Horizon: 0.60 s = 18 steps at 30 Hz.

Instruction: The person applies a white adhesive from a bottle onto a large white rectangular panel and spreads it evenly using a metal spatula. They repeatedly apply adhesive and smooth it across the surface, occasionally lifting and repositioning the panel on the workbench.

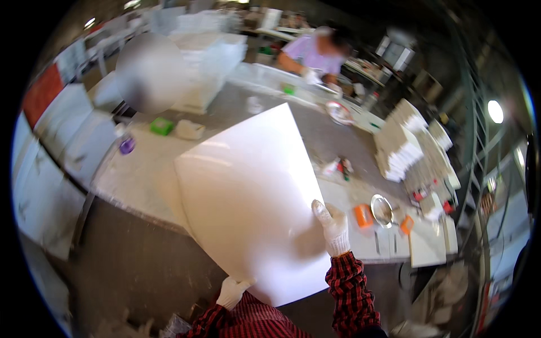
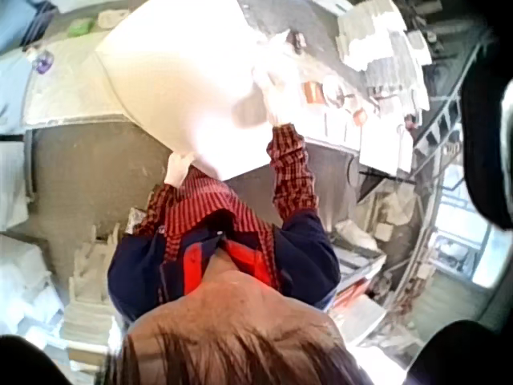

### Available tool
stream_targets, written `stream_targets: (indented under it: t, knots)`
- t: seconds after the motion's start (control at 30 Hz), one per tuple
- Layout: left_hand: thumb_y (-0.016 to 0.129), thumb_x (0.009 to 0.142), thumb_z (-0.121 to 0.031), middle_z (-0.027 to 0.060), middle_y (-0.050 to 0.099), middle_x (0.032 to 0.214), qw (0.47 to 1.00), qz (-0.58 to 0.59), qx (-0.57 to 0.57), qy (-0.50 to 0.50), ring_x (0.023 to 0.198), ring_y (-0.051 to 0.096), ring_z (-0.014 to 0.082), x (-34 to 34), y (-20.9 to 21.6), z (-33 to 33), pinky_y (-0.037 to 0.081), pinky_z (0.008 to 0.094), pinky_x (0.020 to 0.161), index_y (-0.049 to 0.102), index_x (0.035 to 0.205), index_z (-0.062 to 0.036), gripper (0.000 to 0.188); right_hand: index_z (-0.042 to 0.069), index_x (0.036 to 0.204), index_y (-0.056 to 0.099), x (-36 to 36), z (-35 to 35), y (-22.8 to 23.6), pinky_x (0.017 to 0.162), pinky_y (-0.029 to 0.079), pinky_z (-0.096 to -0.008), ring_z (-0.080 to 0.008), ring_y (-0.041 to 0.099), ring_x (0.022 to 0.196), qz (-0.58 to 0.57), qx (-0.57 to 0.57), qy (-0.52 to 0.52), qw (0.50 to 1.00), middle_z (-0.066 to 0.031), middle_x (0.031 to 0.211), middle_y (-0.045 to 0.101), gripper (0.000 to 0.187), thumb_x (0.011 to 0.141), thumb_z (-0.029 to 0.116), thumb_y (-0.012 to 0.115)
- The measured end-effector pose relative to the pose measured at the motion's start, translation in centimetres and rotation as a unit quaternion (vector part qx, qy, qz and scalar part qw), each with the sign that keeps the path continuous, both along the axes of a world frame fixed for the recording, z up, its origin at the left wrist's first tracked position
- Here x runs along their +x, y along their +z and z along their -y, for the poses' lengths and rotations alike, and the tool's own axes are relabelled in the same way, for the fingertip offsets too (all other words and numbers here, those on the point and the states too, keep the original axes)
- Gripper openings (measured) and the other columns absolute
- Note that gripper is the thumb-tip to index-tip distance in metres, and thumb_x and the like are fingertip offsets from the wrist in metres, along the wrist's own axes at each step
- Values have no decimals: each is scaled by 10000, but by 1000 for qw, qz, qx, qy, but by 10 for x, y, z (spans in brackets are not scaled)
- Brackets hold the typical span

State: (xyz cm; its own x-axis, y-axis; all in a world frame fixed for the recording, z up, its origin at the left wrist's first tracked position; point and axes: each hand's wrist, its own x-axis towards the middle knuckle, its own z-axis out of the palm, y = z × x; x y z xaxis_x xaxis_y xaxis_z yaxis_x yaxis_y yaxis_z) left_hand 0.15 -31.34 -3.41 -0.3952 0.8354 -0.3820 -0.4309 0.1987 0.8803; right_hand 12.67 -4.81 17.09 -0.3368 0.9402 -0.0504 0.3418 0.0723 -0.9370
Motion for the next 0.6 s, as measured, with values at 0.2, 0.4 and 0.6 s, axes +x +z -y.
stream_targets:
  t: [0.2,0.4,0.6]
  knots:
    - [795,881,-144,45,759,957,974,-201,18,-98,849,678,126,-48,79,-26,562,308,771,744,1040,55,260,-7,1153,747,88,49,-4,805,462,-282,-79,548,891,-259,-29,-215,941,34,957,663,422,984,379,776]
    - [776,902,-160,41,736,919,918,-335,2,-213,831,639,98,-81,140,-74,537,292,742,721,1047,68,275,0,1209,701,148,88,-45,898,467,-267,-77,595,1002,-438,-71,-340,829,10,1104,695,339,994,255,766]
    - [727,917,-111,36,715,954,879,-447,111,-122,806,611,88,-43,200,-108,521,294,710,663,1148,76,304,-10,1340,587,151,119,-83,1017,480,-296,-138,645,1113,-545,-106,-312,771,-47,1232,704,486,914,75,806]
